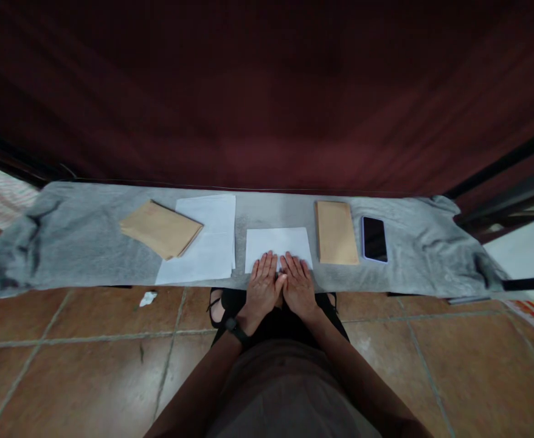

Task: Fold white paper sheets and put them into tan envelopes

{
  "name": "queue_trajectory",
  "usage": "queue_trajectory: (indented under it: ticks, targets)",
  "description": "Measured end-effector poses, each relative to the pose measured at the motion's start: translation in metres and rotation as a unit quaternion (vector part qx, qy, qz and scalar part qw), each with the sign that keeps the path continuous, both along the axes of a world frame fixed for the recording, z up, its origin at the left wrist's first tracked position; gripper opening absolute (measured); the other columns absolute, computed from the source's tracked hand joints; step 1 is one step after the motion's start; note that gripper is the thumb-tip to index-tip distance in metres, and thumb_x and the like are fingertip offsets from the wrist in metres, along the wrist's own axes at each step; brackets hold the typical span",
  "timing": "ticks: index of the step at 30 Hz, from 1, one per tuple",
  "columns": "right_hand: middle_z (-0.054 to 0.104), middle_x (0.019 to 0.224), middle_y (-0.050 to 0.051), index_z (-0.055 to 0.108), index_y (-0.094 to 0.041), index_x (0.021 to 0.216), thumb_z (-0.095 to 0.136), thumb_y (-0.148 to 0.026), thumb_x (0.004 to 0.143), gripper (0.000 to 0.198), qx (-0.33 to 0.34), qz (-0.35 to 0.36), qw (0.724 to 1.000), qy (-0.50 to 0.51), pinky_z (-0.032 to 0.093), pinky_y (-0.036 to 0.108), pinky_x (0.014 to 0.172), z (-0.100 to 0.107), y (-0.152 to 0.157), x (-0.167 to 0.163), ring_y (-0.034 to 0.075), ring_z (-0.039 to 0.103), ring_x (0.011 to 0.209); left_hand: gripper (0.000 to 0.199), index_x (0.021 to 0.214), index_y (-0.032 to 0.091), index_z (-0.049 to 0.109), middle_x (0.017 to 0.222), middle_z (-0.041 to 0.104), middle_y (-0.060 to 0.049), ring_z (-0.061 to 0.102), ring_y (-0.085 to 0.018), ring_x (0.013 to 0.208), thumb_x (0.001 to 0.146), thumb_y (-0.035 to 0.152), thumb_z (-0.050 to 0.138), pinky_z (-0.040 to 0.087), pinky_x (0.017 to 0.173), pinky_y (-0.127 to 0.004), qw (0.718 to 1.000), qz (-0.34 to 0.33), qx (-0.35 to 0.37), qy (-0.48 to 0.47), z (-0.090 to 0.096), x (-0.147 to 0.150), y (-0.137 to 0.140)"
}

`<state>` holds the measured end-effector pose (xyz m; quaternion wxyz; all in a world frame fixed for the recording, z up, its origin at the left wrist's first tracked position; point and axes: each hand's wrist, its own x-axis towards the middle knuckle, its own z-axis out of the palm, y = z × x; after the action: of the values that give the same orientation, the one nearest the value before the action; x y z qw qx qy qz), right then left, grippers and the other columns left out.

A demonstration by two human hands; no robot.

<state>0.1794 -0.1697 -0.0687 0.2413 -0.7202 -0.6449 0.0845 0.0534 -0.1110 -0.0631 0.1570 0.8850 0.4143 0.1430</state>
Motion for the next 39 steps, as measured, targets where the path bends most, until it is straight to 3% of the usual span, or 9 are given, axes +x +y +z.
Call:
queue_trajectory:
  ticks: [10, 21, 24, 30, 34, 39]
  targets:
    - [0.031, 0.162, 0.019, 0.032, -0.007, 0.157, 0.037, -0.043, 0.105, 0.063, 0.029, -0.078, 0.996, 0.02, 0.025, 0.054, 0.123, -0.009, -0.004, 0.005, 0.031, 0.028, 0.152, 0.062, 0.156, 0.005, 0.031, 0.162, 0.03, -0.022, 0.021, -0.03, 0.154, 0.104, 0.039, 0.036, 0.024, 0.124, -0.051, 0.996, 0.081, 0.027, 0.011, 0.005, -0.016, 0.004]
    - [0.031, 0.162, 0.019, 0.036, -0.008, 0.155, 0.035, -0.047, 0.106, 0.063, 0.041, -0.121, 0.989, 0.068, 0.025, 0.056, 0.123, -0.004, -0.017, 0.015, 0.033, 0.03, 0.151, 0.058, 0.155, 0.008, 0.035, 0.159, 0.038, -0.021, 0.027, -0.031, 0.152, 0.102, 0.033, 0.038, 0.024, 0.123, -0.055, 0.989, 0.138, 0.02, -0.045, 0.006, -0.014, 0.006]
    - [0.032, 0.162, 0.017, 0.037, -0.01, 0.155, 0.034, -0.045, 0.106, 0.06, 0.048, -0.102, 0.989, 0.092, 0.023, 0.056, 0.124, 0.003, -0.008, 0.015, 0.03, 0.029, 0.152, 0.058, 0.155, 0.008, 0.034, 0.16, 0.036, -0.021, 0.025, -0.03, 0.153, 0.102, 0.031, 0.037, 0.023, 0.124, -0.054, 0.992, 0.119, 0.027, -0.042, 0.013, -0.003, 0.011]
    - [0.037, 0.161, 0.01, 0.043, -0.015, 0.153, 0.027, -0.039, 0.106, 0.055, 0.029, -0.002, 0.992, 0.127, 0.022, 0.048, 0.127, 0.011, 0.041, 0.013, 0.021, 0.029, 0.152, 0.061, 0.158, 0.014, 0.03, 0.163, 0.033, -0.012, 0.018, -0.024, 0.155, 0.098, 0.019, 0.034, 0.021, 0.126, -0.05, 1.0, -0.002, 0.018, 0.025, 0.01, 0.027, 0.031]
    - [0.041, 0.159, 0.009, 0.045, -0.018, 0.152, 0.031, -0.038, 0.106, 0.052, 0.018, 0.025, 0.993, 0.118, 0.021, 0.048, 0.127, 0.002, 0.059, 0.017, 0.02, 0.033, 0.15, 0.062, 0.157, 0.011, 0.031, 0.163, 0.033, -0.015, 0.02, -0.026, 0.155, 0.096, 0.017, 0.036, 0.021, 0.126, -0.051, 0.997, -0.003, 0.018, 0.069, 0.001, 0.032, 0.043]
    - [0.037, 0.16, 0.015, 0.043, -0.01, 0.152, 0.032, -0.037, 0.106, 0.054, 0.029, -0.005, 0.998, 0.064, 0.019, 0.051, 0.126, -0.011, 0.057, 0.02, 0.024, 0.03, 0.152, 0.06, 0.157, 0.012, 0.032, 0.164, 0.03, -0.014, 0.02, -0.025, 0.155, 0.097, 0.019, 0.034, 0.019, 0.126, -0.05, 0.997, 0.034, 0.024, 0.059, -0.006, 0.025, 0.051]
